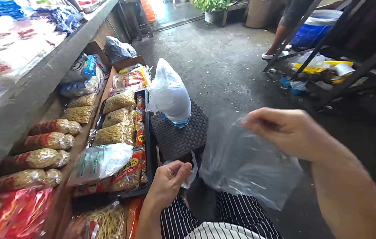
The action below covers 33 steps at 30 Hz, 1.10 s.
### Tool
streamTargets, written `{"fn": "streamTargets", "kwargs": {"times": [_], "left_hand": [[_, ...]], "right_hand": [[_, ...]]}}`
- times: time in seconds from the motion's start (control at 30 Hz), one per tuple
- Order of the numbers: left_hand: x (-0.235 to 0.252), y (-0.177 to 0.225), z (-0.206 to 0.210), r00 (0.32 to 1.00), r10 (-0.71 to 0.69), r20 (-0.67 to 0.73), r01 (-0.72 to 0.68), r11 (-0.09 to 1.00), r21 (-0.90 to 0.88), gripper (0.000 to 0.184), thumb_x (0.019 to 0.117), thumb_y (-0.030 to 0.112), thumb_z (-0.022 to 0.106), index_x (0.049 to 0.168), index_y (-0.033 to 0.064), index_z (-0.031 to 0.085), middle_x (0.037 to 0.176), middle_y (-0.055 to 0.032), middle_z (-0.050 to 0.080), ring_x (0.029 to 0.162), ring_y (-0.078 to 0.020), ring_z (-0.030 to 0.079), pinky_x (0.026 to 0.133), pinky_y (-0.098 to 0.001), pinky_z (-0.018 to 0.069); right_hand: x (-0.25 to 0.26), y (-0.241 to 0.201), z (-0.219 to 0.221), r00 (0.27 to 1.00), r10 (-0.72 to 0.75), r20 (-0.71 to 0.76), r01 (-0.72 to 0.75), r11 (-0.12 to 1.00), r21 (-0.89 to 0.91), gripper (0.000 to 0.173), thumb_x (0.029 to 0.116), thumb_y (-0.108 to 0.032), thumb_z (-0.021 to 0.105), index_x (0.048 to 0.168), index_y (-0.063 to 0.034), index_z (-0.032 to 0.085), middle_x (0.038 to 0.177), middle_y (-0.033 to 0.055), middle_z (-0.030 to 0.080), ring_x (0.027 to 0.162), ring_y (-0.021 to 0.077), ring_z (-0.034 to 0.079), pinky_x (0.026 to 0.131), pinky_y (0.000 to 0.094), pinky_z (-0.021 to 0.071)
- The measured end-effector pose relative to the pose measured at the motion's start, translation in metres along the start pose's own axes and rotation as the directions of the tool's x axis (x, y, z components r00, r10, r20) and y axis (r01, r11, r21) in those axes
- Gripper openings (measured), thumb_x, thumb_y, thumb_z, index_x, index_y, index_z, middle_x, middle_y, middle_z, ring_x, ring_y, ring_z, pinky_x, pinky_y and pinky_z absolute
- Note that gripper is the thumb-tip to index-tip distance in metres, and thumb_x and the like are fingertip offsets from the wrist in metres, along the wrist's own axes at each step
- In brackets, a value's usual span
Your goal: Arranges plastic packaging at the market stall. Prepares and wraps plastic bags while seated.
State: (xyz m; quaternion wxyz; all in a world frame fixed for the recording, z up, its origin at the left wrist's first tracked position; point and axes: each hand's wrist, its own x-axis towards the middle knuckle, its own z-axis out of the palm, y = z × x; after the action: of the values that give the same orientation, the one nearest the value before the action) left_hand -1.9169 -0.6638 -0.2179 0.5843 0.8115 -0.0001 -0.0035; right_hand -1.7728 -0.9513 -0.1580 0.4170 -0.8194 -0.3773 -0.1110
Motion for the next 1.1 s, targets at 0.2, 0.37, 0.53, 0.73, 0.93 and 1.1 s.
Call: {"fn": "streamTargets", "kwargs": {"times": [0.2, 0.37, 0.53, 0.73, 0.93, 1.1], "left_hand": [[0.012, -0.036, 0.043, 0.898, -0.1, 0.428, 0.38, 0.665, -0.643, 0.097, 0.0949, 0.079, 0.003, 0.104, 0.0126, 0.074, 0.087, 0.0025, 0.077, 0.078, -0.0047, 0.072, 0.07, -0.0252, 0.0596], [0.028, -0.056, 0.051, 0.93, -0.015, 0.368, 0.315, 0.548, -0.775, 0.101, 0.0776, 0.088, 0.054, 0.141, 0.0099, 0.059, 0.121, -0.0092, 0.072, 0.109, -0.0204, 0.07, 0.094, -0.0397, 0.058], [0.033, -0.032, 0.037, 0.938, 0.067, 0.339, 0.122, 0.853, -0.508, 0.04, 0.0987, 0.002, 0.055, 0.139, 0.0004, 0.056, 0.115, 0.0017, 0.073, 0.095, -0.0038, 0.07, 0.088, -0.0256, 0.0591], [0.034, -0.022, 0.024, 0.802, 0.358, 0.478, -0.124, 0.883, -0.453, 0.033, 0.1054, 0.01, 0.054, 0.137, 0.0122, 0.062, 0.132, 0.0094, 0.067, 0.111, 0.0049, 0.062, 0.099, -0.0204, 0.052], [0.031, -0.019, 0.021, 0.922, 0.202, 0.331, -0.067, 0.924, -0.377, 0.062, 0.09, 0.039, 0.075, 0.143, 0.0116, 0.057, 0.129, 0.0072, 0.069, 0.117, -0.0017, 0.064, 0.103, -0.0252, 0.0526], [0.055, -0.012, -0.004, 0.964, 0.26, 0.051, -0.242, 0.942, -0.231, 0.092, 0.0888, 0.072, 0.057, 0.141, -0.0031, 0.053, 0.126, -0.005, 0.071, 0.116, -0.0126, 0.066, 0.1, -0.0327, 0.0549]], "right_hand": [[-0.035, -0.057, 0.027, 0.857, -0.485, 0.173, 0.461, 0.872, 0.163, 0.019, 0.1058, -0.019, 0.051, 0.098, -0.0117, 0.067, 0.103, 0.0057, 0.074, 0.089, 0.0118, 0.071, 0.074, 0.0241, 0.0567], [-0.074, -0.057, 0.108, 0.666, -0.538, 0.517, 0.456, 0.842, 0.29, 0.013, 0.0989, -0.005, 0.055, 0.092, -0.008, 0.066, 0.092, 0.0114, 0.069, 0.066, 0.0237, 0.066, 0.052, 0.0366, 0.0531], [-0.062, -0.045, 0.093, 0.61, -0.464, 0.642, 0.231, 0.88, 0.415, 0.035, 0.0841, -0.022, 0.083, 0.111, -0.0029, 0.072, 0.118, 0.0168, 0.071, 0.106, 0.0344, 0.069, 0.089, 0.0507, 0.0557], [0.009, 0.01, 0.027, 0.968, -0.169, 0.188, 0.083, 0.914, 0.397, 0.06, 0.0954, -0.058, 0.062, 0.126, -0.0068, 0.065, 0.116, 0.004, 0.069, 0.108, 0.0089, 0.064, 0.092, 0.0298, 0.0555], [0.014, 0.017, 0.066, 0.915, -0.005, 0.404, -0.233, 0.81, 0.538, 0.02, 0.1023, -0.02, 0.061, 0.104, -0.0007, 0.066, 0.085, -0.0047, 0.064, 0.074, -0.0091, 0.056, 0.069, 0.0089, 0.0468], [0.017, 0.006, 0.066, 0.921, -0.181, 0.345, 0.029, 0.915, 0.403, 0.027, 0.1046, -0.024, 0.057, 0.099, -0.001, 0.069, 0.075, 0.0025, 0.063, 0.065, -0.001, 0.053, 0.061, 0.0138, 0.0425]]}}
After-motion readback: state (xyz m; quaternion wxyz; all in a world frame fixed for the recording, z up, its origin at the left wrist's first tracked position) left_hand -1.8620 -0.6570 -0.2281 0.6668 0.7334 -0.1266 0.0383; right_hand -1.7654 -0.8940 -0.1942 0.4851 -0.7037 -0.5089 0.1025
